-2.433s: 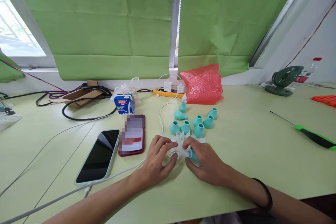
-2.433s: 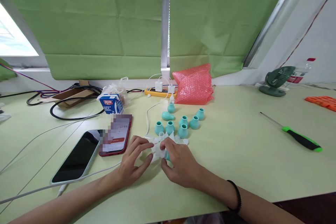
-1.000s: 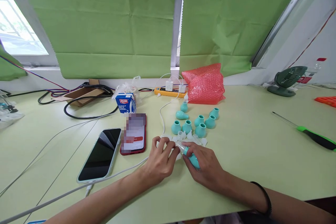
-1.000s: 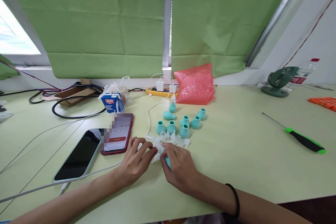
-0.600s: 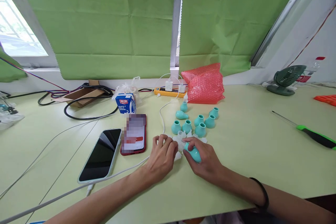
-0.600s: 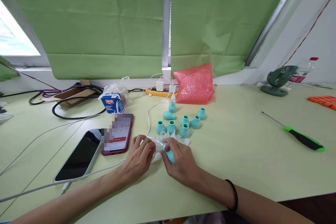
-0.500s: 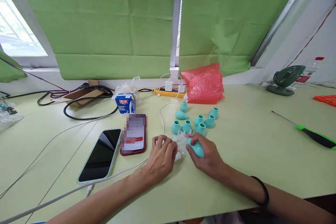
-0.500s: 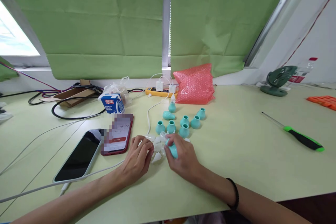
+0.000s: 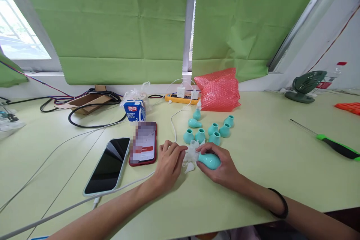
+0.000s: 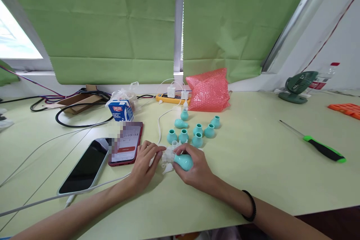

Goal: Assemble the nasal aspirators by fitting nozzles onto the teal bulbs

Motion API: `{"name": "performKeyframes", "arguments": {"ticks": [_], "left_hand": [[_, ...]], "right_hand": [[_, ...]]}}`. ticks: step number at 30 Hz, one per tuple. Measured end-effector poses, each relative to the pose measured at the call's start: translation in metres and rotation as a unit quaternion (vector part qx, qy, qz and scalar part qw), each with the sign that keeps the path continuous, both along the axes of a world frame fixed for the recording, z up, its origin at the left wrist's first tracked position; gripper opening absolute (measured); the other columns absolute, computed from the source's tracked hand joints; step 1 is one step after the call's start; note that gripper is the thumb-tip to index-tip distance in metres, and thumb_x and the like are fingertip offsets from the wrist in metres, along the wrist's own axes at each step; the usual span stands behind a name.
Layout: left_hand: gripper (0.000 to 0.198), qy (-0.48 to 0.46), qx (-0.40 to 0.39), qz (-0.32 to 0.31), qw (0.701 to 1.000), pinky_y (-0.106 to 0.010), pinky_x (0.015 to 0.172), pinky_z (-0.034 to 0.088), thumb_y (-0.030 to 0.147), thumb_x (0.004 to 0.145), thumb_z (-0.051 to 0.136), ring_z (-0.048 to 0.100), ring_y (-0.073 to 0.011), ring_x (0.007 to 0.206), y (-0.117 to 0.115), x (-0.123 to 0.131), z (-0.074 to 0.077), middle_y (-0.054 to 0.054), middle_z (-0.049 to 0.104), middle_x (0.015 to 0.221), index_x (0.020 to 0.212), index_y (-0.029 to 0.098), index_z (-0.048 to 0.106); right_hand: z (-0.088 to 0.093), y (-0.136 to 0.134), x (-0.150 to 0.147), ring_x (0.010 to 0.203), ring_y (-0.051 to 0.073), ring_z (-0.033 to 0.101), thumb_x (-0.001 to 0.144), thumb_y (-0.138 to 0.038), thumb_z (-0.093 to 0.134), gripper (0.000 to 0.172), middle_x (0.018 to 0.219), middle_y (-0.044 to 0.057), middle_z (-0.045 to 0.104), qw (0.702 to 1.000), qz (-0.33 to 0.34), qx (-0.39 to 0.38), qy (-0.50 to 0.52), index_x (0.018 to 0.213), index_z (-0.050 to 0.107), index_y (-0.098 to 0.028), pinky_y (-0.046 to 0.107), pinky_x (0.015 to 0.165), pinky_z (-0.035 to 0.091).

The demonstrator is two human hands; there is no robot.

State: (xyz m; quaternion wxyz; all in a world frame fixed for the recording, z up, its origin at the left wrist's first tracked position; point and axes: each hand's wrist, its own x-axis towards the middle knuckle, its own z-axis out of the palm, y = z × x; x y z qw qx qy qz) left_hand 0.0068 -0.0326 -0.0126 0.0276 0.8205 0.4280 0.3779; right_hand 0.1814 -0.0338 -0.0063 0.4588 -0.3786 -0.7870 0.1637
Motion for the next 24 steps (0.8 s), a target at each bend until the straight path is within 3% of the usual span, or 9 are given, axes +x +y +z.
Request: {"name": "performKeyframes", "arguments": {"ticks": [3, 6, 9, 13, 18, 20, 24], "left_hand": [[0.022, -0.046, -0.024, -0.050, 0.997, -0.035, 0.066, 0.033, 0.019, 0.085, 0.030, 0.040, -0.0190, 0.076, -0.007, -0.002, 0.007, -0.006, 0.053, 0.077, 0.091, 0.015, 0.050], [0.020, -0.005, -0.005, -0.095, 0.995, -0.036, 0.065, 0.034, 0.027, 0.082, 0.036, 0.039, -0.0196, 0.073, -0.014, 0.000, 0.009, -0.007, 0.053, 0.076, 0.086, 0.014, 0.051], [0.020, 0.031, 0.048, -0.097, 0.994, -0.034, 0.060, 0.035, 0.032, 0.078, 0.042, 0.039, -0.0190, 0.069, -0.015, 0.003, 0.007, -0.007, 0.052, 0.071, 0.077, 0.013, 0.051], [0.024, 0.054, 0.083, -0.090, 0.991, -0.030, 0.056, 0.034, 0.023, 0.082, 0.036, 0.038, -0.0166, 0.062, -0.011, 0.004, 0.002, -0.004, 0.048, 0.059, 0.062, 0.015, 0.048], [0.034, 0.026, 0.028, -0.159, 0.987, -0.027, 0.051, 0.034, 0.015, 0.085, 0.024, 0.036, -0.0131, 0.052, -0.011, 0.005, 0.003, -0.001, 0.042, 0.052, 0.055, 0.017, 0.040], [0.035, -0.001, 0.010, -0.182, 0.983, -0.026, 0.051, 0.035, 0.016, 0.086, 0.020, 0.037, -0.0131, 0.054, -0.013, 0.005, 0.006, -0.002, 0.043, 0.055, 0.057, 0.017, 0.038], [0.033, -0.030, -0.011, -0.214, 0.976, -0.026, 0.053, 0.036, 0.018, 0.087, 0.018, 0.038, -0.0131, 0.056, -0.015, 0.006, 0.009, -0.003, 0.043, 0.058, 0.059, 0.018, 0.036]], "right_hand": [[0.001, -0.004, -0.001, 0.071, 0.015, 0.058, 0.063, -0.018, 0.057, 0.020, 0.077, 0.002, 0.060, 0.999, 0.042, -0.006, -0.009, 0.080, 0.047, -0.020, 0.027, 0.067, 0.047], [0.003, -0.010, -0.004, 0.067, 0.014, 0.057, 0.063, -0.020, 0.058, 0.019, 0.074, 0.001, 0.060, 0.998, 0.060, -0.008, -0.005, 0.079, 0.047, -0.019, 0.024, 0.063, 0.047], [0.006, -0.014, -0.006, 0.061, 0.012, 0.057, 0.065, -0.025, 0.059, 0.021, 0.073, 0.001, 0.060, 0.996, 0.077, -0.053, -0.004, 0.082, 0.049, -0.018, 0.021, 0.055, 0.046], [0.007, -0.015, -0.004, 0.063, 0.013, 0.058, 0.065, -0.026, 0.060, 0.015, 0.069, 0.000, 0.062, 0.992, 0.077, -0.090, -0.046, 0.077, 0.057, -0.018, 0.023, 0.062, 0.047], [0.003, -0.013, 0.000, 0.068, 0.016, 0.059, 0.061, -0.033, 0.064, 0.021, 0.071, 0.002, 0.063, 0.995, 0.050, -0.085, -0.031, 0.076, 0.061, -0.019, 0.029, 0.065, 0.048], [0.004, -0.011, 0.001, 0.055, 0.014, 0.057, 0.062, -0.033, 0.064, 0.021, 0.060, 0.000, 0.061, 0.983, 0.100, -0.153, -0.001, 0.076, 0.061, -0.018, 0.024, 0.054, 0.049], [0.006, -0.007, 0.001, 0.036, 0.007, 0.047, 0.061, -0.029, 0.065, 0.017, 0.047, -0.004, 0.052, 0.919, 0.207, -0.330, 0.067, 0.070, 0.058, -0.016, 0.017, 0.035, 0.039]]}}
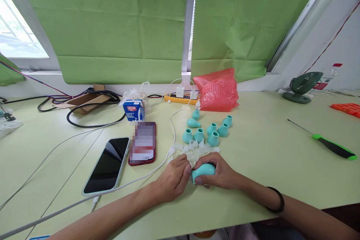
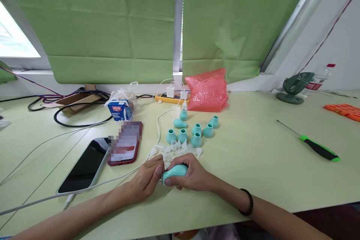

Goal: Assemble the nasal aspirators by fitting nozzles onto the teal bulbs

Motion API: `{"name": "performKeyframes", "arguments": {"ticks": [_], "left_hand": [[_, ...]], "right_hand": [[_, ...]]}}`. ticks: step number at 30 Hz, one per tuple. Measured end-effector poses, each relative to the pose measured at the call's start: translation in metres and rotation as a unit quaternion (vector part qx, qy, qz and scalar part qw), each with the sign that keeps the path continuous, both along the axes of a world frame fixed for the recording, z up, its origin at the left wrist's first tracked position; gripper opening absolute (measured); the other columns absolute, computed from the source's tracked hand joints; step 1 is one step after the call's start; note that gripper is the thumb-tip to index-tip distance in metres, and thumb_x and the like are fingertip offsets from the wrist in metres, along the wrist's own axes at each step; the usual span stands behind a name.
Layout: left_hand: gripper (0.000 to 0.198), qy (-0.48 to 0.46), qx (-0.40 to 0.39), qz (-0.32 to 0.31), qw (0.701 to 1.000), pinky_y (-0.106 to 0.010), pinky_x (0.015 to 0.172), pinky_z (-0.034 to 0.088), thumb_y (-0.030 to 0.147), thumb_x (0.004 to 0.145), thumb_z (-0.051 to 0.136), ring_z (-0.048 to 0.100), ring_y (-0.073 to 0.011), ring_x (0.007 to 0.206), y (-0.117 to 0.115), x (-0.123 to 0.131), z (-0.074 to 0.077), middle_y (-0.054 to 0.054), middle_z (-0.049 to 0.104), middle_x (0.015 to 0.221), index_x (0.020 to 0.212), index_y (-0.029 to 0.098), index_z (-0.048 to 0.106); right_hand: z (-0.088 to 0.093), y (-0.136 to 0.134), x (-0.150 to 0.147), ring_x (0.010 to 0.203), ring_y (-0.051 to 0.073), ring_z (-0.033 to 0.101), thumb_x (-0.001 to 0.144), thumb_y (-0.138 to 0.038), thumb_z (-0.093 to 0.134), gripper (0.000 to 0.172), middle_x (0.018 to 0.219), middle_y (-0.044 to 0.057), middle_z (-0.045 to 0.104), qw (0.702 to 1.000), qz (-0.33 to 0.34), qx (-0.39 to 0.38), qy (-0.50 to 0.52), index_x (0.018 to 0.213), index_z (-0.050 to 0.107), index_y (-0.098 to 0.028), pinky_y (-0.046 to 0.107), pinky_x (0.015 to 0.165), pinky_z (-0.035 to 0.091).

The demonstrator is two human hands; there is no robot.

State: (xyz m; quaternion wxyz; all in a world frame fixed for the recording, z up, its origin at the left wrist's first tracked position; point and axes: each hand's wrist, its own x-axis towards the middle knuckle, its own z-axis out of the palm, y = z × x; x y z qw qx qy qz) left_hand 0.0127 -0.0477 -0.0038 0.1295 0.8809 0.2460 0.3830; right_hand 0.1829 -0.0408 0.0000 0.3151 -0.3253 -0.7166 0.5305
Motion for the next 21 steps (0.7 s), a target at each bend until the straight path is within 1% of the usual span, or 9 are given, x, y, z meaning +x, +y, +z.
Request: {"name": "performKeyframes", "arguments": {"ticks": [4, 6, 8, 9, 11, 14, 17, 19, 21], "left_hand": [[0.033, -0.013, -0.014, -0.010, 1.000, -0.025, 0.052, 0.036, 0.020, 0.088, 0.017, 0.037, -0.0128, 0.055, -0.001, 0.000, 0.001, -0.002, 0.041, 0.058, 0.060, 0.018, 0.035], [0.035, -0.017, -0.013, -0.019, 1.000, -0.025, 0.052, 0.036, 0.021, 0.089, 0.014, 0.037, -0.0130, 0.055, -0.002, -0.001, 0.001, -0.002, 0.041, 0.057, 0.061, 0.018, 0.036], [0.038, -0.004, 0.004, -0.029, 1.000, -0.026, 0.053, 0.037, 0.021, 0.089, 0.011, 0.039, -0.0134, 0.055, -0.002, -0.003, 0.002, -0.002, 0.043, 0.056, 0.062, 0.018, 0.037], [0.039, 0.013, 0.020, -0.030, 0.999, -0.026, 0.053, 0.037, 0.021, 0.089, 0.010, 0.039, -0.0137, 0.055, -0.001, -0.004, 0.001, -0.002, 0.044, 0.055, 0.062, 0.018, 0.038], [0.038, 0.061, 0.053, -0.010, 0.997, -0.026, 0.051, 0.037, 0.024, 0.089, 0.012, 0.041, -0.0141, 0.053, 0.001, -0.005, -0.001, -0.002, 0.046, 0.055, 0.064, 0.018, 0.039], [0.030, 0.132, 0.063, 0.060, 0.987, -0.026, 0.049, 0.039, 0.035, 0.087, 0.025, 0.047, -0.0151, 0.055, 0.005, -0.004, -0.009, -0.003, 0.053, 0.061, 0.074, 0.015, 0.044], [0.025, 0.188, 0.064, 0.116, 0.973, -0.028, 0.051, 0.043, 0.037, 0.083, 0.036, 0.052, -0.0177, 0.061, 0.009, 0.000, -0.016, -0.004, 0.056, 0.070, 0.081, 0.015, 0.047], [0.023, 0.220, 0.074, 0.140, 0.963, -0.031, 0.053, 0.045, 0.037, 0.081, 0.041, 0.053, -0.0194, 0.066, 0.010, 0.003, -0.019, -0.006, 0.055, 0.076, 0.083, 0.015, 0.048], [0.022, 0.241, 0.081, 0.149, 0.955, -0.033, 0.056, 0.045, 0.036, 0.080, 0.044, 0.051, -0.0206, 0.071, 0.010, 0.005, -0.019, -0.008, 0.053, 0.083, 0.085, 0.015, 0.050]], "right_hand": [[-0.001, 0.006, 0.002, 0.040, 0.006, 0.048, 0.061, -0.024, 0.066, 0.013, 0.055, -0.002, 0.056, 0.996, 0.045, -0.069, 0.039, 0.064, 0.058, -0.015, 0.015, 0.037, 0.038], [0.000, 0.009, 0.005, 0.039, 0.005, 0.047, 0.063, -0.026, 0.065, 0.013, 0.058, -0.001, 0.059, 0.989, 0.086, -0.111, 0.055, 0.066, 0.059, -0.014, 0.016, 0.037, 0.039], [0.003, 0.012, 0.008, 0.037, 0.005, 0.046, 0.064, -0.029, 0.064, 0.017, 0.059, 0.000, 0.060, 0.977, 0.122, -0.153, 0.082, 0.070, 0.060, -0.014, 0.017, 0.037, 0.039], [0.005, 0.013, 0.009, 0.036, 0.005, 0.045, 0.064, -0.031, 0.064, 0.019, 0.058, 0.001, 0.060, 0.972, 0.128, -0.167, 0.101, 0.072, 0.060, -0.013, 0.018, 0.036, 0.039], [0.010, 0.015, 0.014, 0.036, 0.006, 0.044, 0.062, -0.034, 0.065, 0.024, 0.057, 0.001, 0.059, 0.970, 0.109, -0.168, 0.140, 0.074, 0.061, -0.013, 0.018, 0.034, 0.036], [0.018, 0.020, 0.021, 0.038, 0.007, 0.044, 0.061, -0.037, 0.065, 0.030, 0.055, 0.001, 0.057, 0.971, 0.062, -0.130, 0.193, 0.079, 0.062, -0.014, 0.019, 0.035, 0.034], [0.025, 0.029, 0.031, 0.048, 0.011, 0.050, 0.062, -0.034, 0.065, 0.026, 0.058, 0.001, 0.056, 0.975, 0.005, -0.047, 0.219, 0.080, 0.062, -0.015, 0.024, 0.044, 0.040], [0.029, 0.036, 0.040, 0.059, 0.015, 0.054, 0.062, -0.033, 0.066, 0.023, 0.063, 0.003, 0.057, 0.977, -0.042, 0.022, 0.206, 0.078, 0.062, -0.017, 0.028, 0.053, 0.043], [0.033, 0.042, 0.050, 0.069, 0.018, 0.055, 0.061, -0.033, 0.067, 0.023, 0.069, 0.003, 0.058, 0.977, -0.093, 0.085, 0.171, 0.076, 0.061, -0.018, 0.030, 0.059, 0.044]]}}
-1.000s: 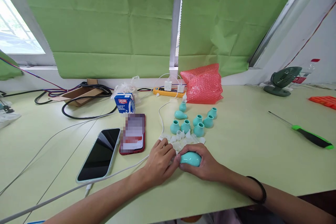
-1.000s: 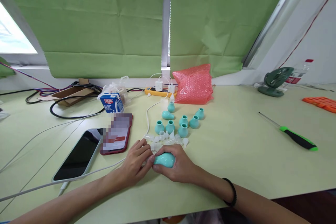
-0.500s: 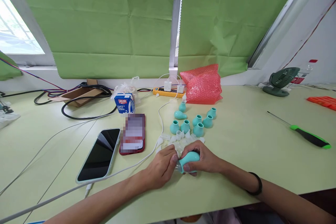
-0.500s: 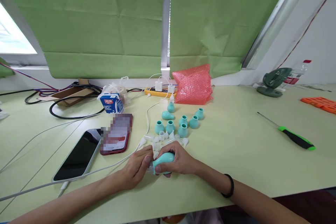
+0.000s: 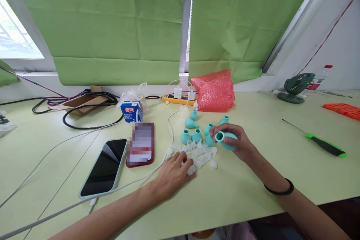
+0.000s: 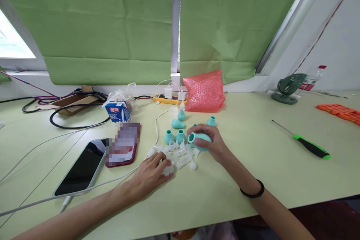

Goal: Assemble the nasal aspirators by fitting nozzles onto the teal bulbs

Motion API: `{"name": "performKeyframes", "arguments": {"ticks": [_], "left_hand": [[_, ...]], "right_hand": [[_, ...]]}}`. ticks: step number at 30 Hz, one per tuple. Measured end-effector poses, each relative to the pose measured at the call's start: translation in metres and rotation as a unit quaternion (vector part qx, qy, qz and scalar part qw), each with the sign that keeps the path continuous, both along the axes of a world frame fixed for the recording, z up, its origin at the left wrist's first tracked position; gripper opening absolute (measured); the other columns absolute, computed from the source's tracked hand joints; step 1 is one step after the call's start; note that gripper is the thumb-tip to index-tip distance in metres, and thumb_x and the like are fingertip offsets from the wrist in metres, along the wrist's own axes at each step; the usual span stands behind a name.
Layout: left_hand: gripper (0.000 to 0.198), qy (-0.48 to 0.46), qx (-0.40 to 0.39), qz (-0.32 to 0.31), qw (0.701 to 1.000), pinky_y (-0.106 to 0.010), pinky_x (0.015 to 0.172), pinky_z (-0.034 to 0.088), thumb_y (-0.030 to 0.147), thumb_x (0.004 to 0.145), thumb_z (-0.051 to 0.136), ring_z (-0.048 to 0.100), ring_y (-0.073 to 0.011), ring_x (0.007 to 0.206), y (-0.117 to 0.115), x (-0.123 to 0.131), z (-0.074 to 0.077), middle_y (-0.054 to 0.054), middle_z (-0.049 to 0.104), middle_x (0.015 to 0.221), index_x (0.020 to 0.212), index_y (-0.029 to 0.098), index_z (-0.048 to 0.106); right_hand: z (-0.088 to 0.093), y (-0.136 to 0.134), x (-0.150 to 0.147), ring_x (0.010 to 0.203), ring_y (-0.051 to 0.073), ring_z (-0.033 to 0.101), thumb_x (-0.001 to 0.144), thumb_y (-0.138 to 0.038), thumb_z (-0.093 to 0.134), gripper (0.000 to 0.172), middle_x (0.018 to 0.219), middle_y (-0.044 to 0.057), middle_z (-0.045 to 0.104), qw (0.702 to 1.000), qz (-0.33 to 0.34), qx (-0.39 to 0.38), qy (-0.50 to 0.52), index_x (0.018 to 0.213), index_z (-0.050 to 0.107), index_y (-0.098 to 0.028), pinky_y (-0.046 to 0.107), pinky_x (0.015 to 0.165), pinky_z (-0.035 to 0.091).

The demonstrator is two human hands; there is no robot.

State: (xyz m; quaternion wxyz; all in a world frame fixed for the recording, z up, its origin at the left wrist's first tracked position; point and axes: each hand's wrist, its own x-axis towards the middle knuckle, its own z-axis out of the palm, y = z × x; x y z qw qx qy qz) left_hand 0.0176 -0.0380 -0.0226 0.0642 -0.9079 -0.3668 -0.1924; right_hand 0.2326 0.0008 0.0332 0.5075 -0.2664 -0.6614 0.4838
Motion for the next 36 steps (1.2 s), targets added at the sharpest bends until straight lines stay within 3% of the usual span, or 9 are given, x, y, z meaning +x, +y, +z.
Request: {"name": "performKeyframes", "arguments": {"ticks": [5, 12, 17, 24, 28, 33, 36], "left_hand": [[0.026, 0.006, -0.018, -0.012, 1.000, -0.035, 0.061, 0.046, 0.039, 0.076, 0.049, 0.047, -0.0217, 0.079, -0.001, 0.000, 0.004, -0.008, 0.048, 0.090, 0.091, 0.018, 0.054], [0.046, 0.014, -0.045, -0.015, 0.999, -0.037, 0.064, 0.045, 0.043, 0.071, 0.054, 0.044, -0.0226, 0.079, -0.002, -0.002, 0.007, -0.010, 0.047, 0.092, 0.109, 0.019, 0.048], [0.053, 0.009, -0.047, -0.011, 0.999, -0.038, 0.065, 0.045, 0.048, 0.065, 0.058, 0.043, -0.0234, 0.080, -0.001, -0.001, 0.006, -0.010, 0.047, 0.092, 0.107, 0.017, 0.048], [0.054, -0.004, -0.051, -0.005, 0.999, -0.040, 0.068, 0.043, 0.047, 0.063, 0.059, 0.042, -0.0237, 0.081, -0.001, -0.001, 0.004, -0.010, 0.046, 0.092, 0.107, 0.017, 0.049], [0.055, -0.007, -0.064, -0.008, 0.998, -0.041, 0.069, 0.042, 0.049, 0.063, 0.057, 0.042, -0.0242, 0.082, -0.002, -0.001, 0.004, -0.010, 0.046, 0.093, 0.108, 0.018, 0.048], [0.056, -0.007, -0.075, -0.019, 0.997, -0.042, 0.070, 0.041, 0.052, 0.065, 0.053, 0.041, -0.0249, 0.083, -0.005, -0.001, 0.011, -0.010, 0.046, 0.093, 0.108, 0.017, 0.048], [0.050, -0.021, -0.071, -0.030, 0.997, -0.042, 0.070, 0.041, 0.048, 0.070, 0.049, 0.041, -0.0246, 0.084, -0.007, -0.003, 0.015, -0.011, 0.046, 0.093, 0.108, 0.016, 0.046]], "right_hand": [[0.000, 0.002, 0.026, 0.074, 0.018, 0.054, 0.063, -0.028, 0.065, 0.019, 0.077, 0.004, 0.057, 0.969, -0.148, 0.116, -0.160, 0.078, 0.057, -0.019, 0.032, 0.069, 0.044], [-0.023, -0.002, 0.045, 0.058, 0.014, 0.051, 0.067, -0.028, 0.059, 0.012, 0.067, 0.002, 0.058, 0.852, -0.293, 0.242, -0.360, 0.071, 0.053, -0.019, 0.029, 0.057, 0.045], [-0.035, 0.001, 0.047, 0.049, 0.012, 0.051, 0.069, -0.031, 0.057, 0.014, 0.058, 0.000, 0.058, 0.831, -0.304, 0.247, -0.395, 0.064, 0.051, -0.019, 0.026, 0.051, 0.046], [-0.029, 0.005, 0.051, 0.049, 0.012, 0.054, 0.071, -0.032, 0.053, 0.015, 0.057, 0.000, 0.059, 0.800, -0.274, 0.238, -0.477, 0.063, 0.053, -0.019, 0.024, 0.051, 0.045], [-0.020, 0.005, 0.049, 0.049, 0.012, 0.055, 0.073, -0.035, 0.050, 0.018, 0.057, -0.001, 0.060, 0.778, -0.257, 0.213, -0.532, 0.064, 0.055, -0.019, 0.023, 0.050, 0.043], [0.001, 0.006, 0.033, 0.063, 0.018, 0.060, 0.078, -0.042, 0.043, 0.030, 0.068, 0.002, 0.065, 0.703, -0.340, 0.256, -0.569, 0.068, 0.061, -0.019, 0.027, 0.054, 0.041], [0.017, 0.018, 0.014, 0.076, 0.020, 0.060, 0.078, -0.043, 0.043, 0.032, 0.085, 0.004, 0.065, 0.707, -0.333, 0.292, -0.551, 0.091, 0.060, -0.019, 0.028, 0.062, 0.043]]}}
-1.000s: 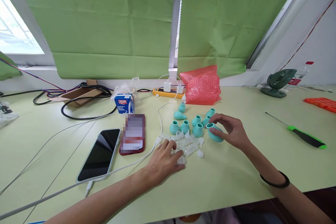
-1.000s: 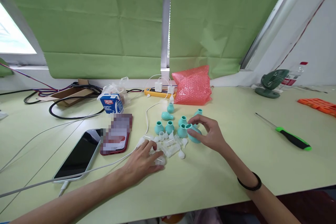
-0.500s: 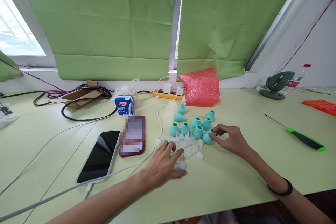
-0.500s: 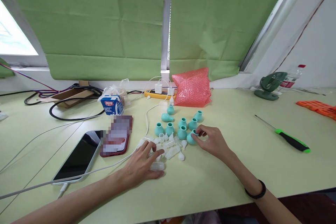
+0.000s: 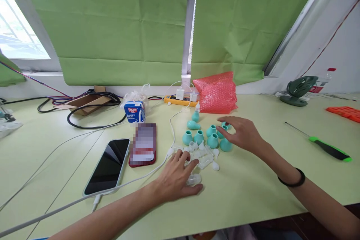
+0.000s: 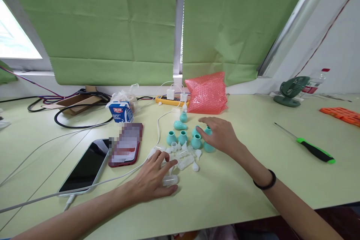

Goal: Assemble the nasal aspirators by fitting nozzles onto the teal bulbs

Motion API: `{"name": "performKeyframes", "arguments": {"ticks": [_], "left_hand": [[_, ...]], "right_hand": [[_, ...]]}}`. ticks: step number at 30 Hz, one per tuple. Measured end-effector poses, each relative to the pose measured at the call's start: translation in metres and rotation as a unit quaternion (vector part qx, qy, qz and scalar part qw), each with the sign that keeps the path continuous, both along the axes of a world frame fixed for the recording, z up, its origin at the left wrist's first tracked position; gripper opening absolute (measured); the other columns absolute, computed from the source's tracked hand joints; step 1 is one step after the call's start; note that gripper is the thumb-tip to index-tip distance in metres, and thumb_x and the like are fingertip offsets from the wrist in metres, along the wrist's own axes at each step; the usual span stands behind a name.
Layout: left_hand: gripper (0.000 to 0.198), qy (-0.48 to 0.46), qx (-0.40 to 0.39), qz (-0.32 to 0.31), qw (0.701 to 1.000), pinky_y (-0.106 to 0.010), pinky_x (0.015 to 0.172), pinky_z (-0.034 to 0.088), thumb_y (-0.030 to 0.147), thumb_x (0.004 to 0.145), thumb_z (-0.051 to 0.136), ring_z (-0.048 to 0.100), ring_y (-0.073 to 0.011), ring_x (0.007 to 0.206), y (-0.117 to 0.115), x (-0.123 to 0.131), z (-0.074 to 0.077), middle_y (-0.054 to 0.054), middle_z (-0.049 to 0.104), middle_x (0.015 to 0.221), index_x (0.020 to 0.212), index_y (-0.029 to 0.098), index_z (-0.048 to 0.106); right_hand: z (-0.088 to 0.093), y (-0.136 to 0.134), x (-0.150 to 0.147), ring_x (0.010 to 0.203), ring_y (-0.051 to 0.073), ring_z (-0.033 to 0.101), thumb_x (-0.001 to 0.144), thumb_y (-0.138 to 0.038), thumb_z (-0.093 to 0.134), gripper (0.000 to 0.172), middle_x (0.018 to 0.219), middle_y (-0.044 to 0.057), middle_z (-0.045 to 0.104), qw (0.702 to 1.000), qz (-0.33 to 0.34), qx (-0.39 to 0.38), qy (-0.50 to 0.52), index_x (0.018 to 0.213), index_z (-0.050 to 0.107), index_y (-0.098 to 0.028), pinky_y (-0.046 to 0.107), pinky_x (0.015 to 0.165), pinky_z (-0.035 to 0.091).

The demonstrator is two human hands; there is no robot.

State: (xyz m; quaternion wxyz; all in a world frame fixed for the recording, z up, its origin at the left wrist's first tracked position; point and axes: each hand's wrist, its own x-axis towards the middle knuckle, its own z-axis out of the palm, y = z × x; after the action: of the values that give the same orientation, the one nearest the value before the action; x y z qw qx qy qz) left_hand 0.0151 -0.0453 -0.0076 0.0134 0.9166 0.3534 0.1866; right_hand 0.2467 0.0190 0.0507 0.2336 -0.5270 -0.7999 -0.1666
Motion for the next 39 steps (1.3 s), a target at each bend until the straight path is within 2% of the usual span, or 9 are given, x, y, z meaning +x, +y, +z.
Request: {"name": "performKeyframes", "arguments": {"ticks": [3, 8, 17, 22, 25, 28, 30, 33, 39], "left_hand": [[0.044, -0.019, 0.008, -0.006, 1.000, -0.040, 0.070, 0.041, 0.041, 0.073, 0.047, 0.041, -0.0239, 0.085, -0.002, -0.001, 0.002, -0.011, 0.045, 0.094, 0.109, 0.016, 0.044], [0.040, -0.018, 0.008, -0.014, 1.000, -0.040, 0.069, 0.040, 0.036, 0.075, 0.046, 0.040, -0.0238, 0.085, -0.003, -0.002, 0.002, -0.011, 0.045, 0.095, 0.109, 0.016, 0.044], [0.037, -0.009, 0.013, -0.016, 1.000, -0.040, 0.071, 0.040, 0.033, 0.078, 0.041, 0.040, -0.0237, 0.086, -0.004, -0.003, 0.003, -0.012, 0.045, 0.096, 0.110, 0.014, 0.043], [0.032, -0.034, 0.017, -0.020, 0.999, -0.040, 0.071, 0.040, 0.030, 0.081, 0.036, 0.041, -0.0233, 0.085, -0.004, -0.004, 0.004, -0.013, 0.046, 0.095, 0.107, 0.013, 0.046], [0.029, -0.080, 0.011, -0.019, 0.997, -0.039, 0.072, 0.039, 0.027, 0.082, 0.034, 0.041, -0.0225, 0.085, -0.003, -0.006, 0.003, -0.012, 0.047, 0.094, 0.103, 0.012, 0.046], [0.026, -0.144, -0.011, -0.021, 0.989, -0.038, 0.073, 0.038, 0.024, 0.082, 0.029, 0.041, -0.0215, 0.084, -0.002, -0.010, 0.001, -0.011, 0.047, 0.092, 0.100, 0.013, 0.044], [0.026, -0.189, -0.030, -0.020, 0.981, -0.037, 0.072, 0.038, 0.024, 0.083, 0.025, 0.041, -0.0205, 0.081, 0.000, -0.011, -0.001, -0.010, 0.048, 0.089, 0.096, 0.013, 0.044], [0.029, -0.238, -0.044, -0.004, 0.970, -0.036, 0.070, 0.038, 0.026, 0.085, 0.018, 0.042, -0.0193, 0.076, 0.002, -0.012, -0.003, -0.008, 0.048, 0.082, 0.090, 0.014, 0.044], [0.028, -0.198, -0.032, -0.042, 0.979, -0.034, 0.067, 0.038, 0.028, 0.085, 0.021, 0.041, -0.0184, 0.072, 0.006, -0.011, -0.007, -0.007, 0.050, 0.075, 0.083, 0.015, 0.046]], "right_hand": [[0.010, 0.026, -0.021, 0.094, 0.024, 0.054, 0.080, -0.044, 0.037, 0.043, 0.109, 0.007, 0.055, 0.995, 0.052, -0.060, -0.052, 0.119, 0.041, -0.026, 0.033, 0.070, 0.043], [0.000, 0.078, -0.039, 0.104, 0.033, 0.045, 0.083, -0.048, 0.026, 0.048, 0.116, 0.015, 0.047, 0.981, 0.026, -0.179, -0.068, 0.123, 0.036, -0.023, 0.045, 0.077, 0.038], [-0.018, 0.103, -0.041, 0.100, 0.034, 0.044, 0.078, -0.037, 0.041, 0.047, 0.099, 0.014, 0.058, 0.989, 0.005, -0.147, -0.019, 0.116, 0.042, -0.010, 0.042, 0.077, 0.038], [0.003, 0.086, -0.039, 0.102, 0.031, 0.041, 0.078, -0.034, 0.040, 0.041, 0.103, 0.013, 0.054, 0.996, 0.007, 0.010, 0.093, 0.112, 0.043, -0.011, 0.044, 0.083, 0.035], [0.014, 0.058, -0.040, 0.095, 0.023, 0.048, 0.078, -0.031, 0.041, 0.028, 0.100, 0.010, 0.052, 0.952, 0.103, 0.138, 0.252, 0.102, 0.044, -0.018, 0.037, 0.081, 0.040], [0.013, 0.016, -0.045, 0.082, 0.019, 0.053, 0.076, -0.024, 0.040, 0.021, 0.091, 0.008, 0.050, 0.907, 0.190, 0.118, 0.356, 0.097, 0.038, -0.022, 0.029, 0.061, 0.045], [0.004, -0.013, -0.049, 0.073, 0.017, 0.053, 0.074, -0.018, 0.038, 0.017, 0.083, 0.005, 0.050, 0.901, 0.273, 0.076, 0.329, 0.091, 0.039, -0.022, 0.028, 0.057, 0.042], [-0.018, -0.043, -0.055, 0.059, 0.014, 0.046, 0.065, -0.013, 0.039, 0.018, 0.071, 0.003, 0.046, 0.916, 0.384, 0.031, 0.110, 0.081, 0.045, -0.021, 0.025, 0.049, 0.034], [-0.046, -0.051, -0.058, 0.054, 0.013, 0.036, 0.057, -0.015, 0.040, 0.015, 0.063, 0.002, 0.040, 0.913, 0.398, -0.010, -0.086, 0.068, 0.050, -0.019, 0.023, 0.047, 0.023]]}}
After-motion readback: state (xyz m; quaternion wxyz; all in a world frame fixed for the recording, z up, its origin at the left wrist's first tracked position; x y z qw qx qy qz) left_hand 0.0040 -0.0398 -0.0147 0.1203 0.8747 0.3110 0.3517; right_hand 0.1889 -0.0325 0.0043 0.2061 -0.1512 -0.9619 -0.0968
